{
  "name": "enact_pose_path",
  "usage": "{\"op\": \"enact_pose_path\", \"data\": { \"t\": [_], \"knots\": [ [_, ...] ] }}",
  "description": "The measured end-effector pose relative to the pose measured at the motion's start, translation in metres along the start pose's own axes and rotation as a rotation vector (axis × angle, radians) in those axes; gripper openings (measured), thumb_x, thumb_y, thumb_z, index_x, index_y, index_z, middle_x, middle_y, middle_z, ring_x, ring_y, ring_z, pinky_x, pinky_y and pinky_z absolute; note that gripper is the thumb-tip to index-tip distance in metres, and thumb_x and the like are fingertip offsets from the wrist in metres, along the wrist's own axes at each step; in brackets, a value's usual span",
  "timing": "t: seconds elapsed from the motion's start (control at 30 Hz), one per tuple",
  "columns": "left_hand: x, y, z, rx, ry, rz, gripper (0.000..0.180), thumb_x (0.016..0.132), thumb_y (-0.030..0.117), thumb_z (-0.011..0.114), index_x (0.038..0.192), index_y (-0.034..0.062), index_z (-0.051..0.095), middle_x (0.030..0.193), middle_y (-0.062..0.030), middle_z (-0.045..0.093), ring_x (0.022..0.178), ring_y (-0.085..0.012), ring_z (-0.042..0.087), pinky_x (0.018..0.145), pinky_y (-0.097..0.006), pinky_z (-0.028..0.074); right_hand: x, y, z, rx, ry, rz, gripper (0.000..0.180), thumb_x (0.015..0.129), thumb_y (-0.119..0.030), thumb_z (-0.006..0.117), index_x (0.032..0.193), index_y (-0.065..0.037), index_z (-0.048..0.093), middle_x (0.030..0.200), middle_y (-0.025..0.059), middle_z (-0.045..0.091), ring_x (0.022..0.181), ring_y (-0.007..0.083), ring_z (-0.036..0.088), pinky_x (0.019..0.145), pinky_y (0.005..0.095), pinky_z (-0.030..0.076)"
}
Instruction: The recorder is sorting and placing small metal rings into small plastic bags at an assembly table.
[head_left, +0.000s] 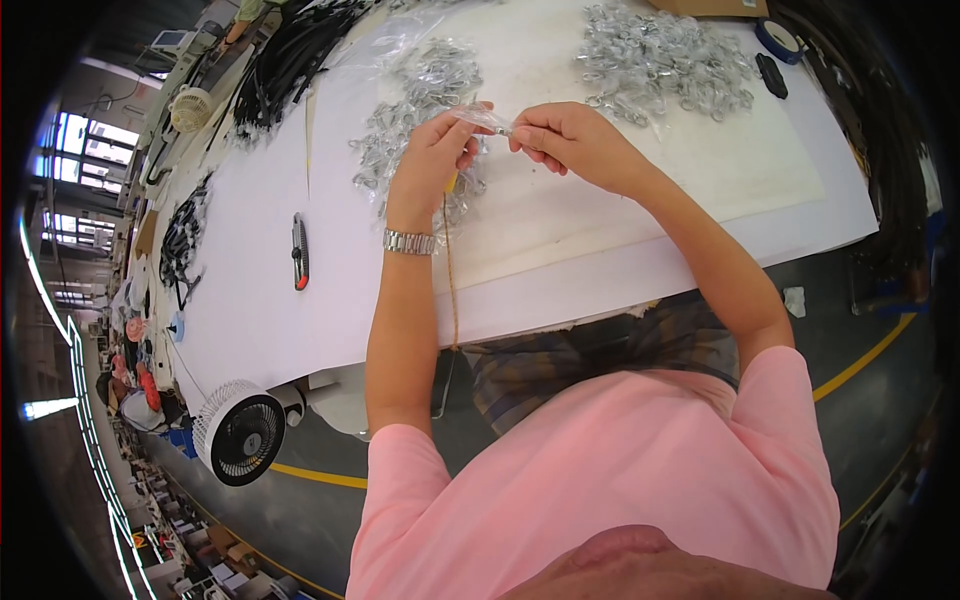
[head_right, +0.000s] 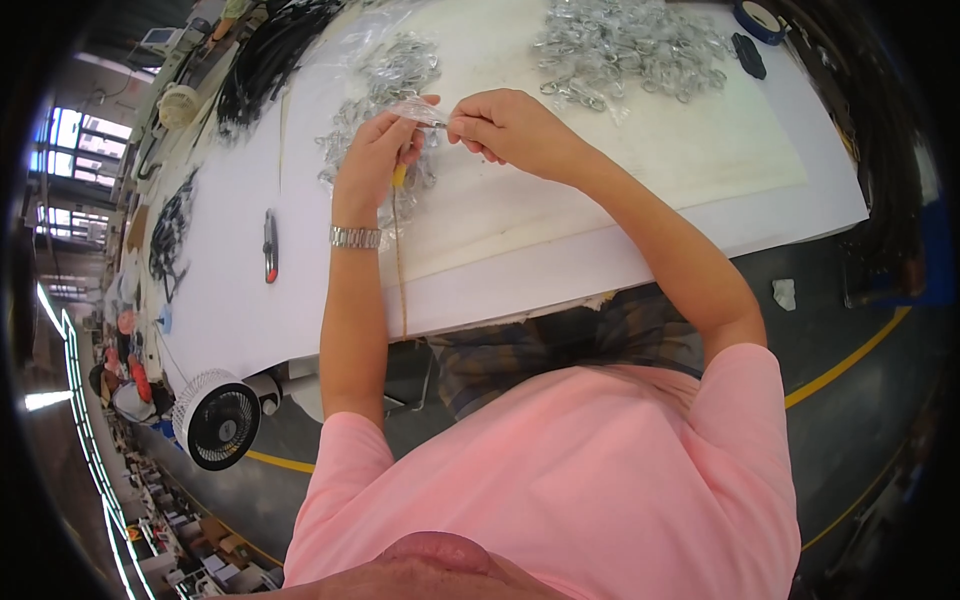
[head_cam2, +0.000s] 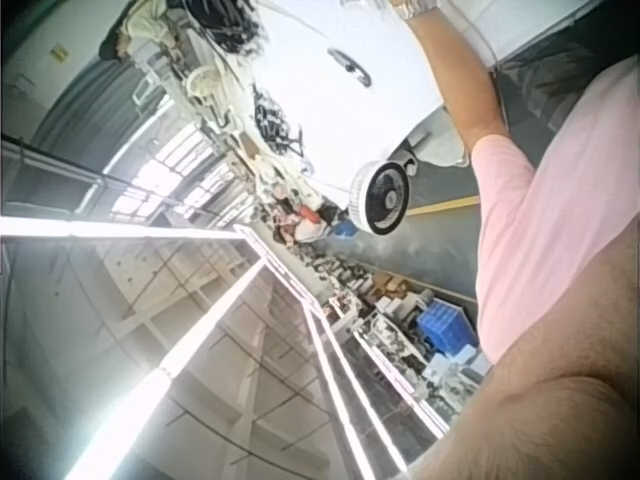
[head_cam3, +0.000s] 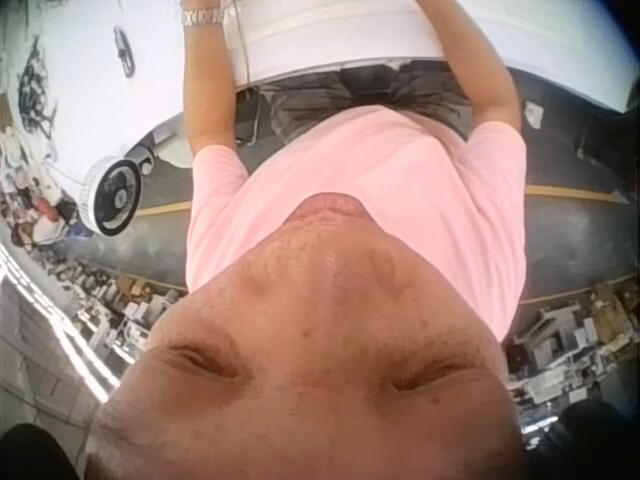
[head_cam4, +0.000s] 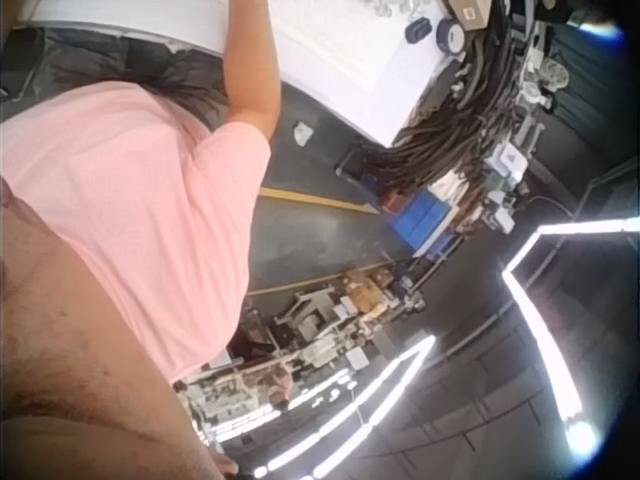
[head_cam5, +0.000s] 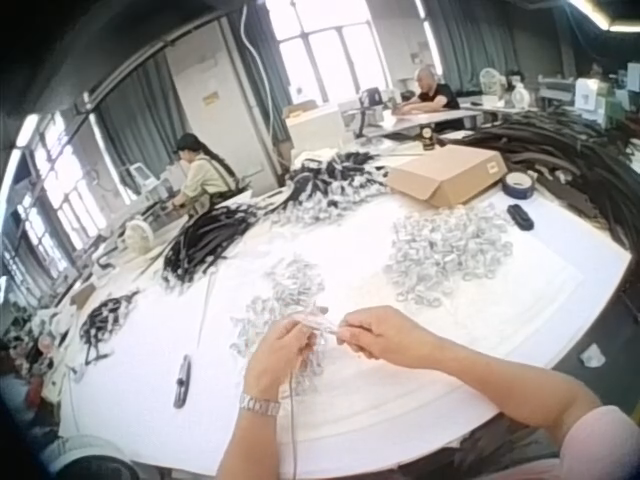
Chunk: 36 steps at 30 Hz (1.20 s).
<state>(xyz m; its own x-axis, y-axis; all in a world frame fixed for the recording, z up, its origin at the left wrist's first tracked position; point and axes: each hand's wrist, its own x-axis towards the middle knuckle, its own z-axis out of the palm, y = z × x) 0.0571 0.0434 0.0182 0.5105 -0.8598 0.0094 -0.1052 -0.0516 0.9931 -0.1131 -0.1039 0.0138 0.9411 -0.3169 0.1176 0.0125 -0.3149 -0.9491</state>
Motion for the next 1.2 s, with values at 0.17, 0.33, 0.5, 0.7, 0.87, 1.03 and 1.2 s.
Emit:
{"op": "enact_pose_path", "data": {
  "t": [0.17,0.33,0.5,0.7,0.87,1.03,1.2],
  "knots": [
    [-0.011,0.008,0.006,0.158,-0.234,0.104,0.035,0.105,0.014,0.052,0.134,-0.0013,0.064,0.087,-0.0041,0.073,0.067,-0.0058,0.043,0.059,-0.022,0.037,0.007,0.007,-0.010,-0.017,0.010,0.028,0.025,0.105,-0.023,0.058,0.094,-0.003,0.069,0.071,-0.0028,0.055,0.061,0.0067,0.048,0.055,0.0241,0.041],
    [-0.010,0.010,0.019,0.158,-0.255,0.077,0.033,0.106,0.013,0.051,0.133,-0.0006,0.065,0.083,-0.0044,0.072,0.063,-0.0050,0.044,0.056,-0.022,0.037,0.006,0.012,-0.004,-0.017,0.079,0.028,0.025,0.105,-0.021,0.057,0.089,-0.004,0.066,0.071,-0.0029,0.056,0.059,0.0067,0.048,0.054,0.0240,0.041],
    [-0.013,0.008,0.035,0.170,-0.122,0.078,0.029,0.105,0.012,0.052,0.126,-0.0001,0.068,0.076,-0.0017,0.068,0.059,-0.0050,0.046,0.055,-0.023,0.038,0.007,0.019,0.002,-0.019,0.139,-0.016,0.033,0.102,-0.023,0.057,0.076,-0.002,0.059,0.066,0.0017,0.059,0.057,0.0108,0.053,0.054,0.0298,0.044],
    [-0.012,-0.010,0.044,0.508,0.116,0.362,0.026,0.104,0.011,0.053,0.119,0.0001,0.072,0.069,-0.0007,0.065,0.062,-0.0054,0.053,0.056,-0.025,0.041,0.009,0.022,0.005,0.087,0.110,-0.007,0.032,0.103,-0.021,0.058,0.077,-0.002,0.063,0.067,-0.0001,0.059,0.056,0.0090,0.052,0.053,0.0273,0.044],
    [-0.010,-0.005,0.043,0.232,0.063,0.212,0.026,0.104,0.010,0.054,0.121,-0.0008,0.070,0.072,-0.0005,0.064,0.059,-0.0044,0.050,0.053,-0.022,0.037,0.008,0.020,0.002,0.117,0.096,0.018,0.025,0.104,-0.019,0.059,0.089,-0.001,0.067,0.073,-0.0011,0.061,0.060,0.0066,0.054,0.055,0.0246,0.045],
    [-0.004,-0.004,0.018,-0.217,-0.080,-0.050,0.028,0.105,0.010,0.055,0.126,-0.0044,0.065,0.078,-0.0008,0.061,0.057,-0.0030,0.042,0.050,-0.018,0.031,0.019,0.028,-0.023,0.783,0.195,0.049,0.026,0.107,-0.022,0.059,0.114,0.002,0.066,0.092,0.0021,0.069,0.073,0.0057,0.061,0.063,0.0194,0.049],
    [0.001,-0.013,-0.006,-0.518,0.254,0.061,0.024,0.106,0.010,0.056,0.121,-0.0070,0.064,0.078,-0.0020,0.058,0.057,-0.0044,0.042,0.049,-0.020,0.030,0.022,0.033,-0.036,0.848,0.408,0.116,0.035,0.102,-0.031,0.067,0.120,-0.001,0.065,0.117,0.0118,0.072,0.091,0.0140,0.068,0.079,0.0272,0.058]
  ]
}}
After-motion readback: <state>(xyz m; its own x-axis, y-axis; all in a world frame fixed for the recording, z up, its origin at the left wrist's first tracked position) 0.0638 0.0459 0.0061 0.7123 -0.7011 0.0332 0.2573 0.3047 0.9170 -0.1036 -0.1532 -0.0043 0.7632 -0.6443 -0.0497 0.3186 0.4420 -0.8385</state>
